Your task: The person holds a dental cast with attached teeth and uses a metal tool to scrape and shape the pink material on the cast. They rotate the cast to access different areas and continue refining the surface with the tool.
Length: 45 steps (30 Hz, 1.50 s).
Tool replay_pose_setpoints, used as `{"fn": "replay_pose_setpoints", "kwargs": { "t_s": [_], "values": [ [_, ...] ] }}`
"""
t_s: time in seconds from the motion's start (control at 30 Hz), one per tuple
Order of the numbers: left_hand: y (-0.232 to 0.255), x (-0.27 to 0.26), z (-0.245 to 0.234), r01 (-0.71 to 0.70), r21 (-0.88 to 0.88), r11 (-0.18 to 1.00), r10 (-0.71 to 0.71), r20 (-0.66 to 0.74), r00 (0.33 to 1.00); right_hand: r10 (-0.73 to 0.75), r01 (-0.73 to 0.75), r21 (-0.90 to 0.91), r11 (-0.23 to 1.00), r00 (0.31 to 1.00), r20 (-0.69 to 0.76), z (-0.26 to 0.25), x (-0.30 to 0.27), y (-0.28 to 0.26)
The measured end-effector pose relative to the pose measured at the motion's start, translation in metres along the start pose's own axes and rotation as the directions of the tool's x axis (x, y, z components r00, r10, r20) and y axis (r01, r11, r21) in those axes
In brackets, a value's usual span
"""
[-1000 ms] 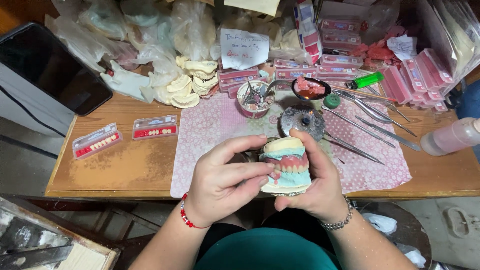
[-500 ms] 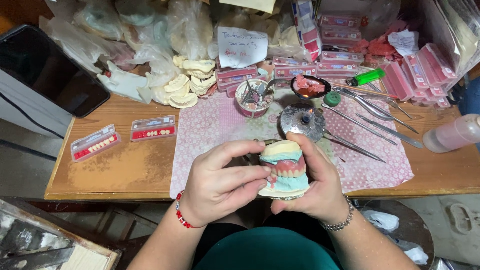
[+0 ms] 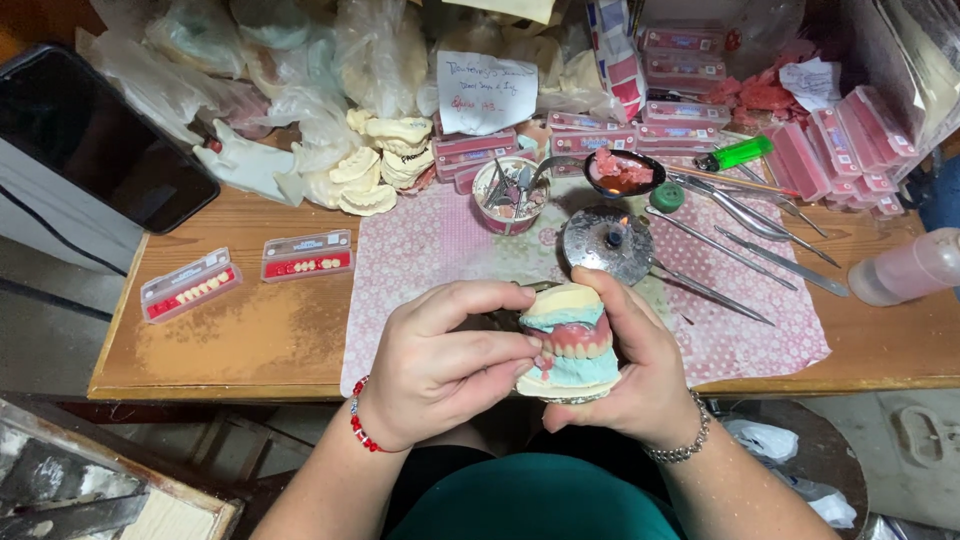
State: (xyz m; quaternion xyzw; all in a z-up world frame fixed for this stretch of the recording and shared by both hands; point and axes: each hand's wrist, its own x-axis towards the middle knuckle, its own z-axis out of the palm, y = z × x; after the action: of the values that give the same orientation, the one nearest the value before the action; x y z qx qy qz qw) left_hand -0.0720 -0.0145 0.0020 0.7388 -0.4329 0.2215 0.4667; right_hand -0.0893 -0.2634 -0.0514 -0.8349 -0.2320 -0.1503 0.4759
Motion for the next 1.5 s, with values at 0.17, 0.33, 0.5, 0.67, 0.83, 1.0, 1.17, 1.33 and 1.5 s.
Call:
{"fn": "replay_pose_setpoints", "kwargs": {
  "t_s": [0.17,0.33,0.5,0.67,0.83,1.0,1.17,1.33,1.5],
  "values": [
    [-0.002,-0.004,0.002,0.011,-0.019,1.000,-0.011,-0.008,1.000,0.001,-0.001,0.005,1.000,1.000,-0.001,0.000,0.000,0.001],
    [0.000,-0.004,0.006,0.130,-0.168,0.977,-0.146,-0.083,0.986,0.010,-0.010,0.052,0.999,1.000,0.000,-0.001,0.000,0.001],
    [0.004,0.003,0.004,0.313,-0.221,0.923,-0.334,-0.060,0.941,0.007,-0.008,0.088,0.996,1.000,0.009,0.000,0.000,0.002],
    [0.008,0.016,0.001,0.308,-0.203,0.930,-0.315,-0.005,0.949,0.010,-0.013,0.093,0.996,1.000,0.024,0.001,0.001,0.002],
    [0.011,0.019,-0.001,0.252,-0.142,0.957,-0.254,0.005,0.967,0.027,-0.029,0.104,0.994,0.999,0.018,-0.001,0.000,0.003],
    [0.017,0.024,-0.005,0.211,0.006,0.977,-0.211,0.036,0.977,0.042,-0.044,0.132,0.990,0.999,0.019,-0.001,0.001,0.003],
    [0.022,0.030,-0.007,0.224,0.038,0.974,-0.227,0.073,0.971,0.034,-0.036,0.139,0.990,0.999,0.013,0.000,0.001,0.004],
    [0.023,0.032,-0.007,0.223,0.068,0.973,-0.229,0.105,0.968,0.040,-0.042,0.137,0.990,0.999,0.018,-0.001,0.001,0.004],
    [0.021,0.032,-0.008,0.216,0.069,0.974,-0.223,0.125,0.967,0.019,-0.021,0.124,0.992,1.000,0.017,-0.002,0.002,0.003]
  ]
}}
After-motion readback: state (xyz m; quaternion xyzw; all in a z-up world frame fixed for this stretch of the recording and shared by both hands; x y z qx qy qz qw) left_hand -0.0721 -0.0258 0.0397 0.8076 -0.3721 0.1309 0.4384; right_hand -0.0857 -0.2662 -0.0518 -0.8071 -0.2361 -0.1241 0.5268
